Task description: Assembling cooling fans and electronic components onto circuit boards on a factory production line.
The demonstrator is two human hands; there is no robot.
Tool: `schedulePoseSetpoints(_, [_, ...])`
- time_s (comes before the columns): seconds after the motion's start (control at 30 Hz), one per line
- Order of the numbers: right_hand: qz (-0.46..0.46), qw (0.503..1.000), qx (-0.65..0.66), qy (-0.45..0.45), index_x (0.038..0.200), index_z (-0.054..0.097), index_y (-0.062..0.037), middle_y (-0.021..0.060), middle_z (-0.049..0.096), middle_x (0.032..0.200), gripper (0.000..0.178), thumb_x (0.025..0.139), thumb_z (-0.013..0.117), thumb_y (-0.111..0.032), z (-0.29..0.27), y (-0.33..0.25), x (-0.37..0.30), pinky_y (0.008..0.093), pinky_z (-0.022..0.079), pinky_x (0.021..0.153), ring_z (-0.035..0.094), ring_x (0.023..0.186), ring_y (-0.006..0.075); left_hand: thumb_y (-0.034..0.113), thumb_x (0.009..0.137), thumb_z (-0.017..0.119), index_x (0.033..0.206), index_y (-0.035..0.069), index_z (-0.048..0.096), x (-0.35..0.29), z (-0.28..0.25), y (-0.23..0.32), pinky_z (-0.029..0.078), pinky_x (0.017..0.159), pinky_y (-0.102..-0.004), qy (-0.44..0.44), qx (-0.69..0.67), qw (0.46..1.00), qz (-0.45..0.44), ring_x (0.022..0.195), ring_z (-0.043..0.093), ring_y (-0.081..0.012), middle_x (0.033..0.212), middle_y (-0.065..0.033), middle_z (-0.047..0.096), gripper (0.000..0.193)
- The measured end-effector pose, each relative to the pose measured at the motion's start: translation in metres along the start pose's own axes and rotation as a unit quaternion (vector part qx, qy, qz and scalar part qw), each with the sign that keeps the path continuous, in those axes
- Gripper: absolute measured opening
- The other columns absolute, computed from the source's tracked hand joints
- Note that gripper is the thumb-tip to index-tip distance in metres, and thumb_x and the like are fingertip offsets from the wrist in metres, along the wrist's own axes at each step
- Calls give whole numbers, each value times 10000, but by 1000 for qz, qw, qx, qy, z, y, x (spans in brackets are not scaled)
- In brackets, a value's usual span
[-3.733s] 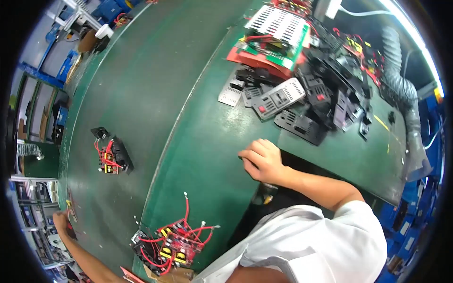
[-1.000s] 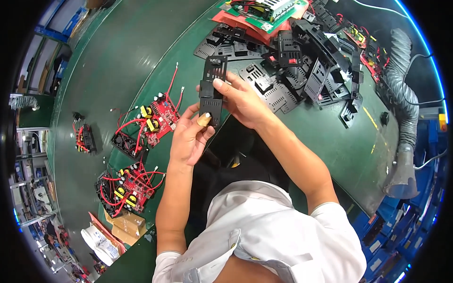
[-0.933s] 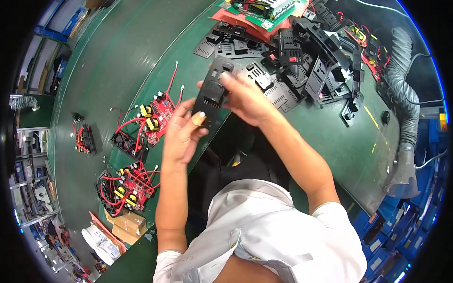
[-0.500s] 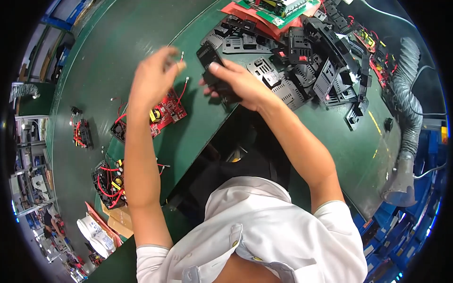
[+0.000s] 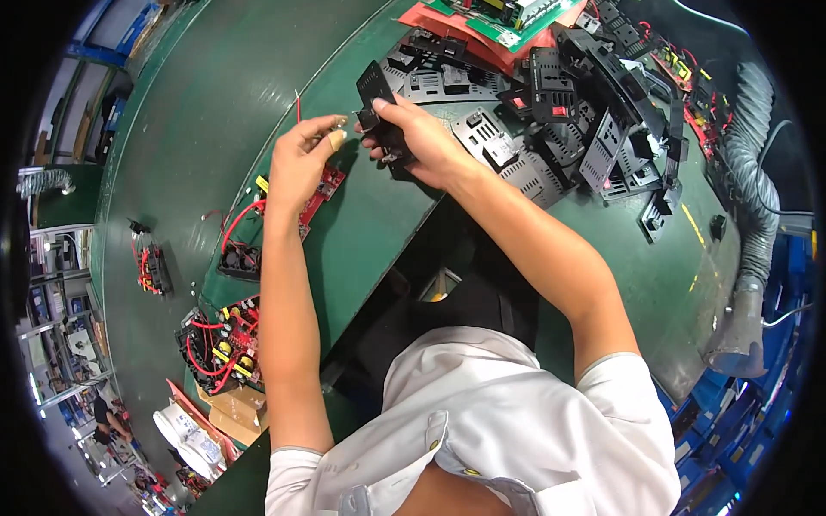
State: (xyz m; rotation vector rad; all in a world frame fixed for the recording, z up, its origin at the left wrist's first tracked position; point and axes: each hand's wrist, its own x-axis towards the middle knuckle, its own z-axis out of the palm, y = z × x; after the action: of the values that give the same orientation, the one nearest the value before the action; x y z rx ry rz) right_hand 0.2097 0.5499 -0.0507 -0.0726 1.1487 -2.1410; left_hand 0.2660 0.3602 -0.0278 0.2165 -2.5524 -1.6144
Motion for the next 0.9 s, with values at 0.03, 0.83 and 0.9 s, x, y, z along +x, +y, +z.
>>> schedulePoseSetpoints(0.03, [-10,1000,22,-17,1295,490,-52,128,655,1148,317,1045,485,-247,-1,3,0,326,546,809,650,938,191,81,891,681,1117,21,727,-1,2,-2,520,803,-278,0,2,1000,9,884,677,-150,1006,-75,691,238])
schedulePoseSetpoints(0.83, [-85,965,-249,18,1542,357,-81,58,633,929,655,972,583,-312,14,15,-7,286,504,600,592,681,114,41,815,713,871,12,710,-7,9,11,506,633,-391,75,252,939,221,696,651,-296,834,-88,636,63])
schedulePoseSetpoints(0.9, [-83,963,-254,17,1538,365,-79,62,637,929,650,972,582,-315,16,16,-9,292,509,596,596,681,118,41,816,711,866,11,708,-8,12,12,505,637,-397,70,265,934,229,710,650,-303,831,-89,634,59])
